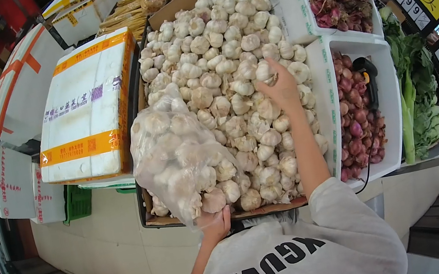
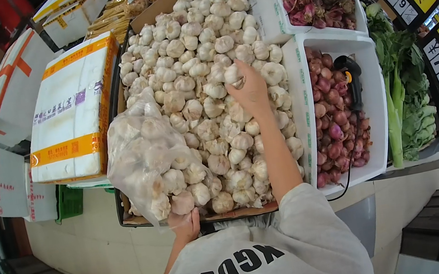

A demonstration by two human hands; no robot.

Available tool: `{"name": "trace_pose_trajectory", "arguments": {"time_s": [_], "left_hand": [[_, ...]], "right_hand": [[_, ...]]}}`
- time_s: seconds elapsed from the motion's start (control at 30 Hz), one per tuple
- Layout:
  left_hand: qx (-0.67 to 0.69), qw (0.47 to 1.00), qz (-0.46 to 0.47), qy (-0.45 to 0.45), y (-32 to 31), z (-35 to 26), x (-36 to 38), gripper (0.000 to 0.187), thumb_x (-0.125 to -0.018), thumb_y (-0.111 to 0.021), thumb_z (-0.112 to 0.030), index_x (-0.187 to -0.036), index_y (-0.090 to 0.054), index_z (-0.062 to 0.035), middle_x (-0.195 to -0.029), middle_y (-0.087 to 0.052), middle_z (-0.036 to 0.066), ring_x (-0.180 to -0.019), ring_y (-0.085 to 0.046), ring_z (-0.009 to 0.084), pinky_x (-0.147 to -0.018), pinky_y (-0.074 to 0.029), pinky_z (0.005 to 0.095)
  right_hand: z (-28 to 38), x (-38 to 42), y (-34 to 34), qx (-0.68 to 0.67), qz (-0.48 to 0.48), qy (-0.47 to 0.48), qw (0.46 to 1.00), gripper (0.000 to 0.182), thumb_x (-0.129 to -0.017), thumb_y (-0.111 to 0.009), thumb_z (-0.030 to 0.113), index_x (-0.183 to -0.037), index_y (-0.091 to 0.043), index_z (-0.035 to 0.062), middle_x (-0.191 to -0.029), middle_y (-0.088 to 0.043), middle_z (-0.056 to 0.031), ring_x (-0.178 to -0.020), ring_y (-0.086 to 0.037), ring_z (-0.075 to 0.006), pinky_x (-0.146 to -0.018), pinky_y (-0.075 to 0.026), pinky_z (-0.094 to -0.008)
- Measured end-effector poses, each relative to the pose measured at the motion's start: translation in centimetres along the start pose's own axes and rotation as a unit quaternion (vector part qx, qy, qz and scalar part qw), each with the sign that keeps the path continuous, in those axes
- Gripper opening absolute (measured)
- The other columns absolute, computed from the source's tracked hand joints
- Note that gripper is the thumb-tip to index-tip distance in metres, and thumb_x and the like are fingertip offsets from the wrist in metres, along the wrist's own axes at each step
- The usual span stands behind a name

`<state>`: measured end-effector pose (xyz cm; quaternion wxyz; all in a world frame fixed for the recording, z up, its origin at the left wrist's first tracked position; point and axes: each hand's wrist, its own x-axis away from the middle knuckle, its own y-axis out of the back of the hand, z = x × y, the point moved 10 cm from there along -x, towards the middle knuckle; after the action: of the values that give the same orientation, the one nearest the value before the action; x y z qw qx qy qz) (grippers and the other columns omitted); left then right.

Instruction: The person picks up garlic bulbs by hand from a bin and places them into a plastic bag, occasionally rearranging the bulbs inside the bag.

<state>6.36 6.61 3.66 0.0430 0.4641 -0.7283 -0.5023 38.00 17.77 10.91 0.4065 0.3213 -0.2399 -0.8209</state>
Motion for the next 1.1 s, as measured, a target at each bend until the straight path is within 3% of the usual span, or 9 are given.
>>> {"name": "trace_pose_trajectory", "arguments": {"time_s": [0.07, 0.13, 0.27, 0.5, 0.57, 0.63, 0.77, 0.9, 1.1], "left_hand": [[-0.009, 1.0, -0.013, 0.0, 0.1, 0.0, -0.3, 0.015, -0.075, -0.053, -0.017, -0.073, -0.061, -0.0044, -0.071, -0.057, 0.013, -0.065, -0.052, 0.0333, -0.059, -0.039, 0.0428], [0.019, 1.0, -0.011, 0.008, 0.2, 0.0, -0.3, 0.012, -0.072, -0.054, -0.014, -0.071, -0.059, -0.0028, -0.071, -0.056, 0.015, -0.064, -0.051, 0.0363, -0.061, -0.039, 0.0453], [-0.009, 1.0, -0.012, 0.012, 0.3, -0.1, -0.1, 0.012, -0.072, -0.054, -0.013, -0.071, -0.059, -0.0018, -0.071, -0.056, 0.016, -0.065, -0.051, 0.0365, -0.06, -0.039, 0.0452], [-0.002, 1.0, -0.01, 0.014, 0.2, 0.1, -0.2, 0.014, -0.074, -0.055, -0.015, -0.069, -0.06, -0.0033, -0.07, -0.057, 0.013, -0.064, -0.052, 0.0329, -0.057, -0.04, 0.0424], [-0.007, 0.997, 0.071, 0.043, -1.2, 0.9, 0.7, 0.014, -0.072, -0.055, -0.013, -0.079, -0.06, -0.0025, -0.079, -0.058, 0.015, -0.07, -0.053, 0.0342, -0.062, -0.041, 0.0427], [-0.007, 0.998, 0.045, 0.035, -0.8, 0.8, 0.3, 0.015, -0.072, -0.055, -0.014, -0.081, -0.06, -0.0026, -0.081, -0.058, 0.015, -0.072, -0.053, 0.0341, -0.064, -0.041, 0.0426], [-0.012, 1.0, -0.005, 0.001, -0.1, 0.1, -0.3, 0.015, -0.073, -0.055, -0.017, -0.079, -0.06, -0.0039, -0.079, -0.058, 0.013, -0.072, -0.054, 0.033, -0.064, -0.041, 0.0424], [-0.011, 0.999, 0.023, 0.033, -0.7, 0.9, 0.5, 0.018, -0.074, -0.055, -0.018, -0.084, -0.061, -0.0052, -0.083, -0.058, 0.013, -0.078, -0.054, 0.0329, -0.067, -0.042, 0.0425], [-0.008, 0.998, 0.043, 0.045, -0.9, 0.8, 0.4, 0.02, -0.074, -0.054, -0.016, -0.089, -0.06, -0.0037, -0.091, -0.058, 0.015, -0.083, -0.054, 0.0357, -0.074, -0.041, 0.0431]], "right_hand": [[0.3, -0.4, 0.8, -0.14, -0.005, -0.037, 0.989, 0.051, -0.073, -0.06, 0.016, -0.12, -0.041, 0.0073, -0.112, -0.05, -0.0116, -0.09, -0.055, -0.0257, -0.075, -0.043, -0.0375], [1.3, -0.1, -0.6, -0.656, 0.052, -0.114, 0.744, 0.044, -0.081, -0.05, 0.024, -0.117, -0.041, -0.0005, -0.109, -0.052, -0.012, -0.087, -0.057, -0.027, -0.065, -0.047, -0.034], [6.0, 0.8, -0.4, -0.751, 0.144, -0.086, 0.638, 0.05, -0.087, -0.036, 0.036, -0.116, -0.041, -0.004, -0.109, -0.052, -0.0141, -0.087, -0.057, -0.0293, -0.062, -0.047, -0.0334], [7.4, 2.7, -2.3, -0.707, 0.263, -0.097, 0.649, 0.058, -0.085, -0.034, 0.044, -0.112, -0.044, -0.0055, -0.101, -0.055, -0.0153, -0.082, -0.058, -0.0273, -0.062, -0.047, -0.0319], [11.9, 4.8, -1.8, -0.646, 0.409, 0.041, 0.643, 0.065, -0.08, -0.039, 0.05, -0.109, -0.046, -0.0077, -0.095, -0.058, -0.0172, -0.082, -0.058, -0.0259, -0.066, -0.047, -0.0313], [14.6, 7.3, -2.2, -0.625, 0.426, 0.076, 0.65, 0.08, -0.073, -0.038, 0.062, -0.106, -0.047, -0.0104, -0.073, -0.056, -0.0245, -0.052, -0.055, -0.0231, -0.044, -0.042, -0.0291], [20.4, 13.3, -3.1, -0.542, 0.627, 0.232, 0.509, 0.067, -0.073, -0.052, 0.049, -0.106, -0.05, -0.0088, -0.09, -0.059, -0.0217, -0.077, -0.06, -0.0265, -0.067, -0.046, -0.0308], [19.3, 15.8, -7.6, -0.287, 0.675, 0.223, 0.642, 0.05, -0.076, -0.058, 0.033, -0.112, -0.049, 0.0003, -0.099, -0.058, -0.014, -0.088, -0.057, -0.0233, -0.074, -0.044, -0.0295], [19.0, 13.8, -9.4, -0.245, 0.587, 0.171, 0.753, 0.055, -0.076, -0.054, 0.039, -0.116, -0.045, 0.002, -0.09, -0.059, -0.0172, -0.08, -0.058, -0.0267, -0.071, -0.044, -0.0328]]}}
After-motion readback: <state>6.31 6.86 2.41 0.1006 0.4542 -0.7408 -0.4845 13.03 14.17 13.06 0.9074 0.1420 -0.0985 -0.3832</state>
